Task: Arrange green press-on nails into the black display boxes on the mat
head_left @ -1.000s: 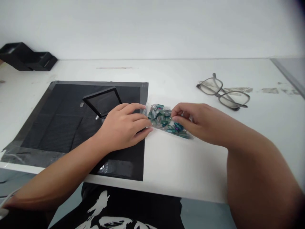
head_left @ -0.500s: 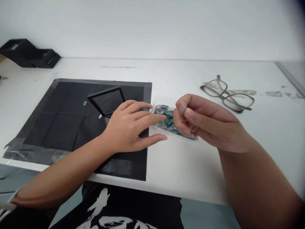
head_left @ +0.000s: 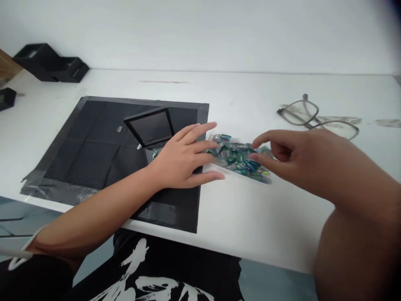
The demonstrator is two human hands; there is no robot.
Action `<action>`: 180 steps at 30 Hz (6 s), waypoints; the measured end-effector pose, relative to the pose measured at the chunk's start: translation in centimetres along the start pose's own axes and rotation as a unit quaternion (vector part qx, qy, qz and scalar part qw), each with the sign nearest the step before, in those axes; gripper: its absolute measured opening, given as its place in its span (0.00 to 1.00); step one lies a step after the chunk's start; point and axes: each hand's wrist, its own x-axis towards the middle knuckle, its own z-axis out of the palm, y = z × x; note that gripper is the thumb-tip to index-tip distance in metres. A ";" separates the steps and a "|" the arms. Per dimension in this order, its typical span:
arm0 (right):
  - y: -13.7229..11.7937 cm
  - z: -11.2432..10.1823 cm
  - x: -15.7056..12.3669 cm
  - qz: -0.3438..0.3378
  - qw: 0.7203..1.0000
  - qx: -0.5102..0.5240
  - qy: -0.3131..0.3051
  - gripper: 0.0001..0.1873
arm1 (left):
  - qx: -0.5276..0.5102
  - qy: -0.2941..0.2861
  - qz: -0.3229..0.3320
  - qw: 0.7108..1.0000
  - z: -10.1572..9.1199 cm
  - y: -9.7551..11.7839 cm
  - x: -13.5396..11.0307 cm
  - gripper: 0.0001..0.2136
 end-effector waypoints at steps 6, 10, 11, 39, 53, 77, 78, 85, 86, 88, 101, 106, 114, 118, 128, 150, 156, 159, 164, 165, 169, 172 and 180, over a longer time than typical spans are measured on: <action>-1.7 1.5 0.3 -0.060 0.998 -0.017 -0.015 0.10 | -0.036 0.016 0.000 0.999 0.4 0.0 0.0 0.18; -1.8 1.7 0.8 -0.047 0.997 0.015 -0.061 0.09 | -0.044 0.000 -0.006 0.999 0.4 -0.1 -0.1 0.19; -1.9 1.7 0.9 -0.043 0.996 0.021 -0.069 0.09 | -0.045 -0.003 -0.008 0.999 0.4 -0.1 -0.1 0.19; -3.9 0.6 -0.2 -0.154 0.837 0.503 -0.151 0.17 | -0.182 0.228 0.035 0.956 -0.3 0.9 0.6 0.20; -4.4 1.7 -0.4 -0.106 0.840 0.520 -0.113 0.12 | -0.103 0.225 -0.010 0.969 0.2 0.9 0.5 0.18; -13.8 1.9 0.5 -0.151 0.886 0.362 -0.248 0.22 | 0.091 0.007 -0.137 0.986 -6.8 -1.1 -13.1 0.19; -14.4 2.1 1.1 -0.146 0.908 0.324 -0.221 0.22 | 0.095 -0.011 -0.147 0.985 -6.6 -1.5 -13.4 0.21; -17.8 4.6 3.5 -0.069 0.994 -0.049 -0.065 0.19 | 0.089 -0.044 -0.123 0.988 -5.0 -1.3 -13.9 0.32; -17.9 4.8 3.6 -0.070 0.994 -0.054 -0.068 0.19 | 0.083 -0.053 -0.122 0.988 -4.9 -1.1 -13.9 0.33; -17.9 5.2 3.8 -0.068 0.994 -0.041 -0.077 0.19 | 0.079 -0.069 -0.120 0.987 -4.7 -1.0 -14.0 0.33; -16.7 5.9 2.5 -0.071 0.997 0.008 -0.015 0.18 | 0.067 -0.087 -0.127 0.986 -4.8 -0.7 -14.0 0.32; -15.8 5.2 2.4 -0.051 0.995 0.046 -0.074 0.21 | 0.081 -0.102 -0.139 0.982 -4.8 -0.4 -14.1 0.33; -15.9 6.0 2.3 -0.050 0.990 0.119 -0.064 0.20 | 0.070 -0.107 -0.134 0.983 -4.9 -0.3 -14.1 0.35; -16.1 6.7 2.3 -0.062 0.985 0.154 -0.051 0.20 | 0.069 -0.120 -0.138 0.981 -4.8 -0.4 -14.1 0.39; -15.9 8.4 3.1 -0.064 0.985 0.162 0.007 0.21 | 0.128 -0.095 -0.186 0.969 -4.5 0.0 -14.0 0.32; -16.8 8.2 3.1 -0.101 0.992 0.054 0.044 0.19 | 0.113 -0.079 -0.162 0.977 -4.5 -0.1 -14.1 0.29; -16.7 8.3 3.3 -0.110 0.990 0.074 0.041 0.19 | 0.111 -0.075 -0.153 0.979 -4.5 -0.1 -14.2 0.27; -17.2 7.6 2.9 -0.090 0.992 0.085 0.026 0.22 | 0.110 -0.063 -0.146 0.981 -4.6 -0.1 -14.3 0.26; -16.4 3.8 1.0 -0.111 0.979 0.169 0.028 0.26 | 0.108 -0.055 -0.145 0.982 -4.8 -0.3 -14.4 0.26; -15.5 2.7 0.6 -0.111 0.976 0.177 0.054 0.23 | 0.107 -0.055 -0.142 0.982 -4.8 -0.3 -14.4 0.25; -9.3 -1.0 -0.1 -0.051 0.971 0.153 0.175 0.17 | 0.095 -0.058 -0.140 0.984 -5.0 -0.4 -14.3 0.24; -4.5 -2.3 0.4 0.007 0.983 0.108 0.149 0.16 | 0.083 -0.062 -0.133 0.986 -5.2 -0.4 -14.0 0.23; -3.3 -0.5 2.9 -0.012 1.000 -0.028 0.000 0.08 | 0.057 -0.078 -0.149 0.984 -5.2 -1.0 -13.7 0.21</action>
